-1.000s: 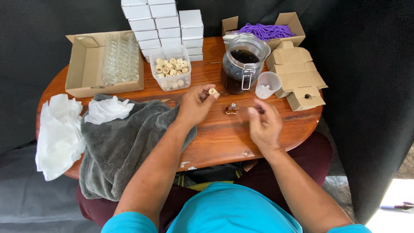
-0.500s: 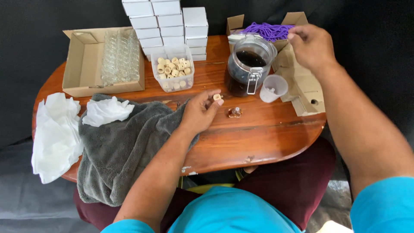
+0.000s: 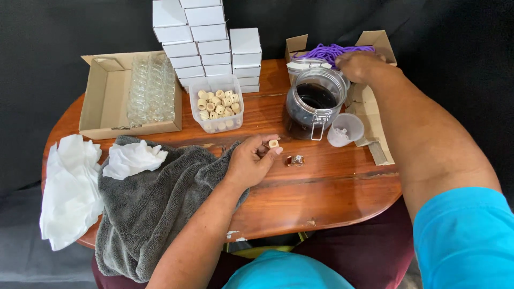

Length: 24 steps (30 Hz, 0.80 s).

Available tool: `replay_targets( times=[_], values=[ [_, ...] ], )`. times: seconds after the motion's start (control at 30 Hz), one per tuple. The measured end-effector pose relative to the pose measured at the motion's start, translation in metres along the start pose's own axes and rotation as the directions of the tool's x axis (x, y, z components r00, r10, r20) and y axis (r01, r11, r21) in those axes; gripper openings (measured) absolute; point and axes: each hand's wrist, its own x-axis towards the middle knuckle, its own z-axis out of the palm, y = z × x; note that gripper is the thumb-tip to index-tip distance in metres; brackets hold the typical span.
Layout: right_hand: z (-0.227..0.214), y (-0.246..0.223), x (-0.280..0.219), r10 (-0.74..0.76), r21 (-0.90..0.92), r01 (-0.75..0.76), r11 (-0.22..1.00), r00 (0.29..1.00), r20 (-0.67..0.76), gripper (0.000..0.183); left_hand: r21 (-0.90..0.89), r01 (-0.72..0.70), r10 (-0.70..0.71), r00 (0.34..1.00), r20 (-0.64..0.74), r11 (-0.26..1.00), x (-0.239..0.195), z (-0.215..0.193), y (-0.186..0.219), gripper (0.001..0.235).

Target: Filling a small perfume bottle using a syringe and assembling it with a wooden bead and cord.

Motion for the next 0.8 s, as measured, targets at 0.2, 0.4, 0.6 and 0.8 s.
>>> replay_targets(
  times=[0.2,0.4,0.6,0.8],
  values=[
    [0.022,0.020,0.031,0.125,0.343,0.006,0.939,0.925,-0.360,0.022,-0.017,-0.040,0.040,0.999,-0.012,0.999,0.001,0.003,-0.004,0.032],
    [0.032,0.060,0.071,0.124,0.614,0.445,0.652,0.736,-0.665,0.025,0.001,-0.041,0.041,0.999,-0.005,0.999,0.000,0.002,-0.003,0.032],
    [-0.005,0.070,0.028,0.234,0.729,0.571,0.379,0.703,-0.672,0.024,-0.024,-0.029,0.028,0.999,-0.030,0.999,-0.001,0.002,0.002,0.031],
    [-0.007,0.097,-0.030,0.118,0.393,0.806,0.443,0.382,-0.916,0.022,-0.029,0.042,-0.042,0.999,-0.017,0.999,-0.002,0.002,0.001,0.034]
  ],
)
